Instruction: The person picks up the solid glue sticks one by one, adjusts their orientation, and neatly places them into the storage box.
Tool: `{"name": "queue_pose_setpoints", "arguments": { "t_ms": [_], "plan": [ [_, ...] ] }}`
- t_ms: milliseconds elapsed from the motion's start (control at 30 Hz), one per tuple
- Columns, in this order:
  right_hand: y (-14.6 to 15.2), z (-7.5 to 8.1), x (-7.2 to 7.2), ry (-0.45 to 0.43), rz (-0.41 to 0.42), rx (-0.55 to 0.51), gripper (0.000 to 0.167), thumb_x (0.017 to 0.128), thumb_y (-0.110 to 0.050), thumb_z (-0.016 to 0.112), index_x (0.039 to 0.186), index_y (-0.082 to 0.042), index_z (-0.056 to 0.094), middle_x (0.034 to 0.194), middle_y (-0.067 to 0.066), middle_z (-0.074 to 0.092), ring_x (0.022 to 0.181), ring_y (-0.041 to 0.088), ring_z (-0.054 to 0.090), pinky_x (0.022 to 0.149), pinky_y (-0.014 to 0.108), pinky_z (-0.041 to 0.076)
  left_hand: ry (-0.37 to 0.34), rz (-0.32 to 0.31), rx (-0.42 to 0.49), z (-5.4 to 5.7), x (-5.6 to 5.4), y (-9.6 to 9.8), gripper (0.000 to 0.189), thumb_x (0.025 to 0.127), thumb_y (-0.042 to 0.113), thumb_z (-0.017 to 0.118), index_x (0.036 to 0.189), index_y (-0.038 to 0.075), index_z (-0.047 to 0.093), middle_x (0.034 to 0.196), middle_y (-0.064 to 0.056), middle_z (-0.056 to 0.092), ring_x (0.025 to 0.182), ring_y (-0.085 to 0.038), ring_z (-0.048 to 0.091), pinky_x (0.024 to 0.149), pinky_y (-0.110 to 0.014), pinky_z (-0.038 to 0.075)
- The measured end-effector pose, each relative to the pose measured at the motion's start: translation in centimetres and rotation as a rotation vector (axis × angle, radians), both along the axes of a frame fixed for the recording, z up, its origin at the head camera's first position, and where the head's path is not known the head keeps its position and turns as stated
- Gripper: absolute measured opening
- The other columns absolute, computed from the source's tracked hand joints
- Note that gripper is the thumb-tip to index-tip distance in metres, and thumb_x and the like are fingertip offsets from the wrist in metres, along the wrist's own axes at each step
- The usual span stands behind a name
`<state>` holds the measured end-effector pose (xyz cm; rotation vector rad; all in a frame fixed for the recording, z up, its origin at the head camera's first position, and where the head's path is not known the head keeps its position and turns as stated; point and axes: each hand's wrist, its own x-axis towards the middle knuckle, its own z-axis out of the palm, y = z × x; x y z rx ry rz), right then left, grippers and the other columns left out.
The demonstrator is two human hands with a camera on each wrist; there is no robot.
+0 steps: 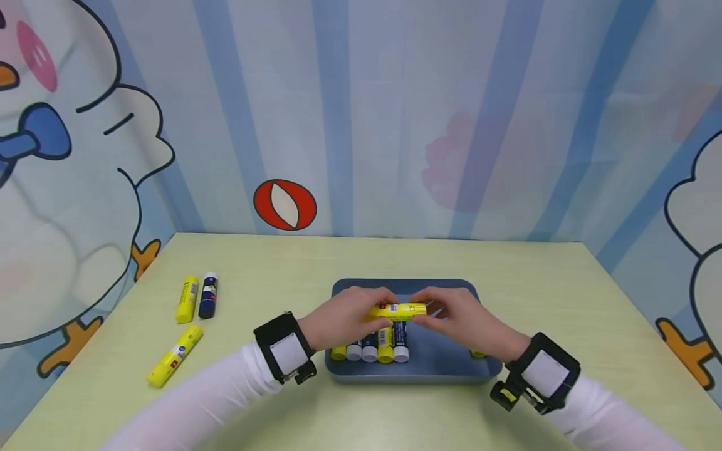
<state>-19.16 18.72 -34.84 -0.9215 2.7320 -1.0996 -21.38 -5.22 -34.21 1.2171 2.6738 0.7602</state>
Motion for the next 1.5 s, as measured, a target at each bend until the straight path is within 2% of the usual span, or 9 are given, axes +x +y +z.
{"name": "queue_pose_setpoints", "arguments": {
  "t_ms": [333,467,567,700,800,900,1100,1367,1500],
  "plan": [
    [0.2,-0.2,0.1,-0.016,-0.001,-0.054,0.019,0.091,-0.02,0.07,0.107,-0.01,0.068,0.093,-0.004,0.064,0.079,0.011,0.06,0.073,0.027,0.053,0.073,-0.018,-0.002,-0.7,0.2,-0.4,0.034,0.094,0.024,0.067,0.124,0.011,0.059,0.102,0.002,0.065,0.078,-0.01,0.055,0.072,-0.022,0.048],
    [1.1,0.2,0.5,-0.033,-0.066,-0.056,0.021,0.09,-0.02,0.071,0.107,-0.008,0.069,0.091,-0.003,0.064,0.078,0.013,0.06,0.071,0.026,0.054,0.123,0.016,0.033,-1.2,-0.1,-1.2,0.037,0.096,0.031,0.063,0.127,0.012,0.057,0.108,0.0,0.065,0.085,-0.014,0.059,0.074,-0.025,0.05],
    [2.4,0.9,0.8,-0.015,-0.164,-0.028,0.023,0.089,-0.018,0.072,0.107,-0.005,0.069,0.088,-0.001,0.064,0.075,0.013,0.06,0.068,0.026,0.053,0.177,0.124,0.078,-1.4,-0.6,-2.5,0.039,0.097,0.034,0.06,0.128,0.01,0.055,0.112,-0.004,0.066,0.094,-0.02,0.063,0.078,-0.032,0.052],
    [4.0,1.5,0.9,0.029,-0.281,0.029,0.023,0.087,-0.017,0.074,0.105,-0.003,0.069,0.088,0.001,0.065,0.074,0.015,0.059,0.065,0.027,0.052,0.188,0.352,0.104,-1.5,-1.5,-4.5,0.035,0.097,0.032,0.06,0.122,0.008,0.057,0.106,-0.007,0.068,0.088,-0.021,0.064,0.071,-0.033,0.052],
    [4.9,1.4,0.9,0.052,-0.326,0.071,0.02,0.087,-0.016,0.074,0.101,-0.003,0.069,0.085,0.001,0.064,0.073,0.016,0.058,0.063,0.028,0.052,0.121,0.491,0.061,-1.9,-2.0,-5.7,0.031,0.096,0.034,0.062,0.112,0.008,0.058,0.093,-0.005,0.068,0.071,-0.017,0.061,0.059,-0.029,0.048],
    [5.4,1.0,0.9,0.065,-0.348,0.115,0.018,0.087,-0.015,0.074,0.098,-0.003,0.068,0.081,0.0,0.063,0.07,0.015,0.056,0.06,0.028,0.05,-0.003,0.565,-0.022,-2.5,-2.3,-6.3,0.031,0.094,0.039,0.063,0.101,0.009,0.061,0.076,-0.001,0.065,0.06,-0.015,0.056,0.051,-0.028,0.043],
    [5.3,0.1,0.9,0.096,-0.381,0.211,0.018,0.085,-0.012,0.075,0.094,0.0,0.065,0.075,0.001,0.06,0.063,0.014,0.052,0.055,0.027,0.047,-0.18,0.575,-0.154,-3.6,-2.3,-6.0,0.034,0.093,0.044,0.062,0.084,0.012,0.062,0.058,0.002,0.06,0.052,-0.015,0.056,0.049,-0.027,0.039],
    [4.4,-0.7,1.0,0.118,-0.398,0.326,0.019,0.083,-0.01,0.076,0.089,0.001,0.063,0.078,0.006,0.062,0.064,0.014,0.055,0.055,0.029,0.049,-0.194,0.505,-0.154,-4.4,-1.9,-5.5,0.03,0.096,0.028,0.062,0.07,0.012,0.06,0.054,0.003,0.06,0.046,-0.014,0.057,0.045,-0.025,0.036],
    [3.9,-0.9,1.1,0.183,-0.398,0.411,0.021,0.081,-0.011,0.077,0.086,0.0,0.06,0.076,0.007,0.06,0.064,0.016,0.055,0.056,0.031,0.05,-0.194,0.505,-0.151,-4.5,-1.9,-5.5,0.028,0.096,0.024,0.061,0.07,0.012,0.059,0.054,0.002,0.059,0.045,-0.014,0.056,0.045,-0.024,0.034]
  ]
}}
